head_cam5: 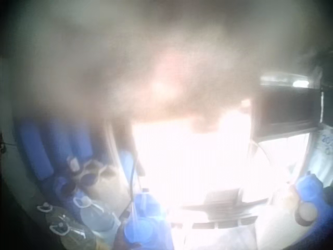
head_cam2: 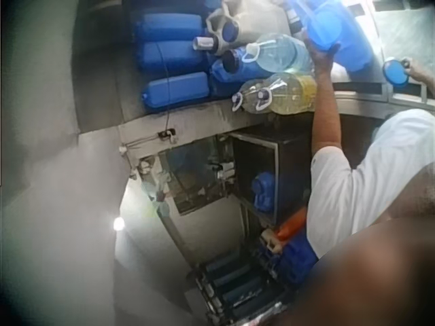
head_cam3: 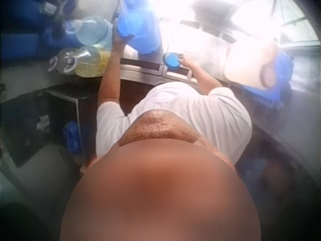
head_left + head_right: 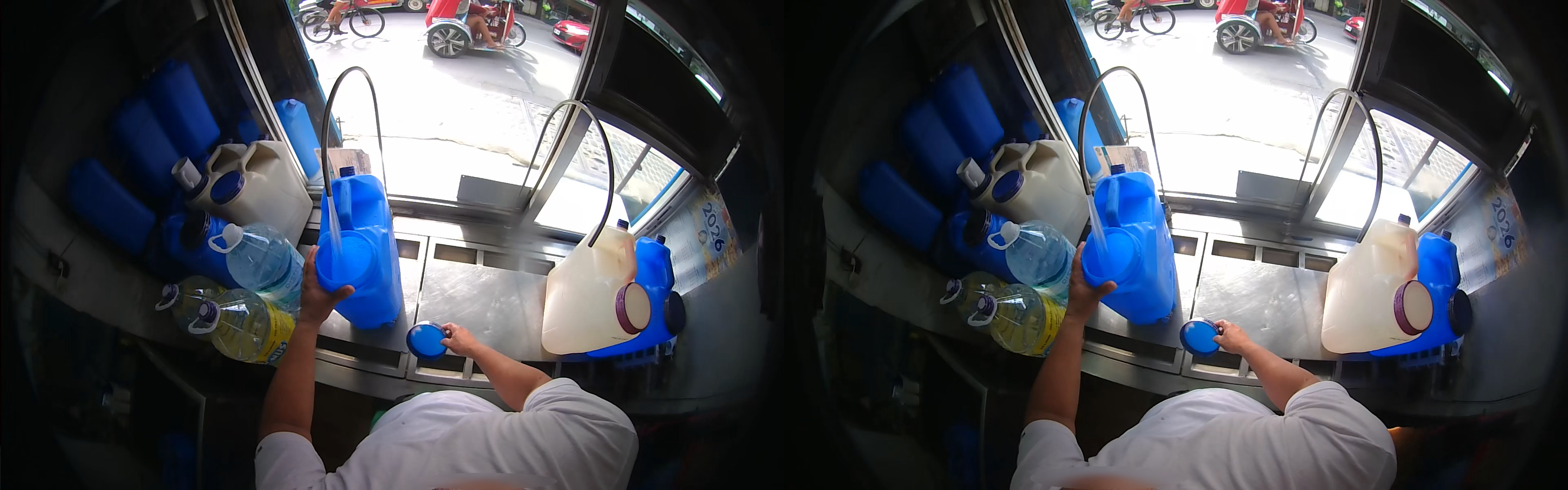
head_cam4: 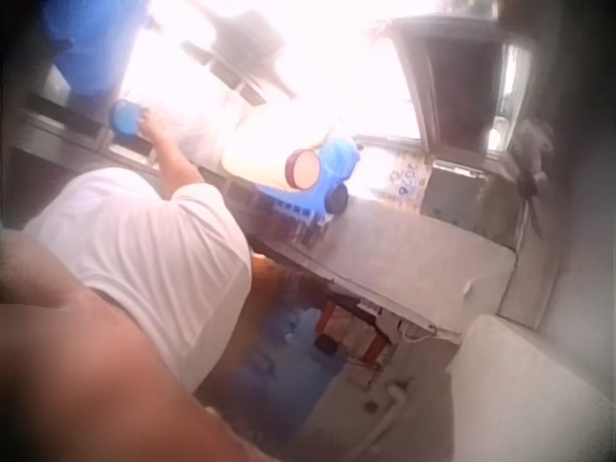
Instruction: The person fills several large blue and white plastic water containers from a tap at a service window, then hands them to a customer. Afterward, the person walks into the shop and retrieves a small black electronic device from a cardboard box.
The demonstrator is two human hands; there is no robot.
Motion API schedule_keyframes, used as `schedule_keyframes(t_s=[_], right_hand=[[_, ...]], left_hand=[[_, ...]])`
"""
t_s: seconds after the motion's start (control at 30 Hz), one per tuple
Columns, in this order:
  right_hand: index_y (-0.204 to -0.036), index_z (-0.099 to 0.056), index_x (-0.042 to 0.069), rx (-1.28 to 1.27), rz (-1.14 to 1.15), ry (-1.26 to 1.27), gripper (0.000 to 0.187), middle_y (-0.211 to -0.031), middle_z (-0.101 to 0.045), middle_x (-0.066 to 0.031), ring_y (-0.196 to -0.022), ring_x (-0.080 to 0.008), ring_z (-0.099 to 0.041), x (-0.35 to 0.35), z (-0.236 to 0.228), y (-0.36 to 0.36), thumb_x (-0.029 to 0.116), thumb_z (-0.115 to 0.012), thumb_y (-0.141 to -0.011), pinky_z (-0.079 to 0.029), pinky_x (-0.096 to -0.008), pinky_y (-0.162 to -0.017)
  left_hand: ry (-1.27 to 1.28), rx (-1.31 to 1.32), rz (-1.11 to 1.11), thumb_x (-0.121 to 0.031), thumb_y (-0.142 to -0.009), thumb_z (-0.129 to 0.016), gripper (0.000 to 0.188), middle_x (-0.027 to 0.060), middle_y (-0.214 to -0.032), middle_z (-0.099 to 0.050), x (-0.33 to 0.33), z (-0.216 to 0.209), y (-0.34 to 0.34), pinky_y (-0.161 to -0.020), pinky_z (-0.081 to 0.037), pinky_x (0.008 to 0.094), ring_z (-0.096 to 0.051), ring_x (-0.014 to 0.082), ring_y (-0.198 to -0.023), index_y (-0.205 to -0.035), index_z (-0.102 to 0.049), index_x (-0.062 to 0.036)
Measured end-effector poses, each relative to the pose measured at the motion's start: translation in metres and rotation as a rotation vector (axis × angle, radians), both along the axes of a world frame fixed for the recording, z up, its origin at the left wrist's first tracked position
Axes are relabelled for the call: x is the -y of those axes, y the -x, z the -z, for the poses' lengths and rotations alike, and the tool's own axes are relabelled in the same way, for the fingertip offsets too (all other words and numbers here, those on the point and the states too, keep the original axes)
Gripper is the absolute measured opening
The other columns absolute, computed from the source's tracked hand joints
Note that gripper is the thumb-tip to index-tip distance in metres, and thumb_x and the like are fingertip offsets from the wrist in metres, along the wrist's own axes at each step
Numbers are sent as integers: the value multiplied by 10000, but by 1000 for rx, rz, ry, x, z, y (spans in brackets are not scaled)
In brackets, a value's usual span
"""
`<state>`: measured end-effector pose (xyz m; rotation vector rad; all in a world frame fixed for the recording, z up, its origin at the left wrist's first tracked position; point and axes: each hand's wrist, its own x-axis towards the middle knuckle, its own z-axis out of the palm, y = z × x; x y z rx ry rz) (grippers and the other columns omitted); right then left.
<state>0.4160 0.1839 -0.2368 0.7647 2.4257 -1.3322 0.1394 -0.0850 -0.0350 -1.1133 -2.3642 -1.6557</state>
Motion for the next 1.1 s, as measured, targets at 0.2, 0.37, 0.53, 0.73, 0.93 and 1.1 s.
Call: schedule_keyframes(t_s=[0.2,0.37,0.53,0.73,0.93,1.1], right_hand=[[-1283,-581,67,-114,-6,69,559,-1090,-710,-167,-1006,-300,-679,19,-75,0,289,-728,-791,-522,-395,-904],[-1260,-579,80,-314,-213,-64,582,-1139,-680,-158,-1029,-307,-659,68,-155,-6,347,-766,-777,-508,-404,-912],[-1300,-544,107,-658,-563,-367,682,-1436,-439,-211,-1335,-416,-415,142,-206,10,429,-785,-749,-387,-529,-1057],[-1486,-355,118,-603,-664,-461,1047,-1556,-227,-264,-1400,-525,-275,180,-273,46,559,-820,-659,-328,-586,-1115],[-1531,-282,122,-457,-802,-404,1083,-1554,-246,-258,-1405,-460,-316,218,-299,92,509,-822,-675,-340,-535,-1129],[-1555,-216,127,-442,-443,-133,1071,-1545,-288,-231,-1412,-394,-336,227,-266,89,474,-799,-727,-332,-467,-1149]], left_hand=[[-152,338,-236,-625,-765,-761,1087,186,-1496,-376,22,76,-53,-1056,-393,446,-431,308,-1324,-1521,-233,-51],[-97,1453,-33,-766,-865,-493,942,114,-1471,-431,38,121,-167,-939,-455,419,-510,276,-1239,-1535,-264,-144],[-601,1556,469,-866,-833,-330,970,118,-1501,-394,31,76,-173,-1066,-412,510,-451,313,-1344,-1520,-304,-182],[-709,1508,718,-900,-803,-305,990,141,-1520,-363,66,21,-147,-1122,-372,528,-402,340,-1390,-1505,-332,-202],[-685,1548,745,-861,-812,-392,974,162,-1510,-364,115,25,-120,-1088,-413,532,-425,346,-1372,-1524,-293,-203],[-439,1665,947,-665,-902,-482,820,178,-1443,-453,171,45,-94,-1042,-451,537,-466,356,-1341,-1512,-321,-142]])
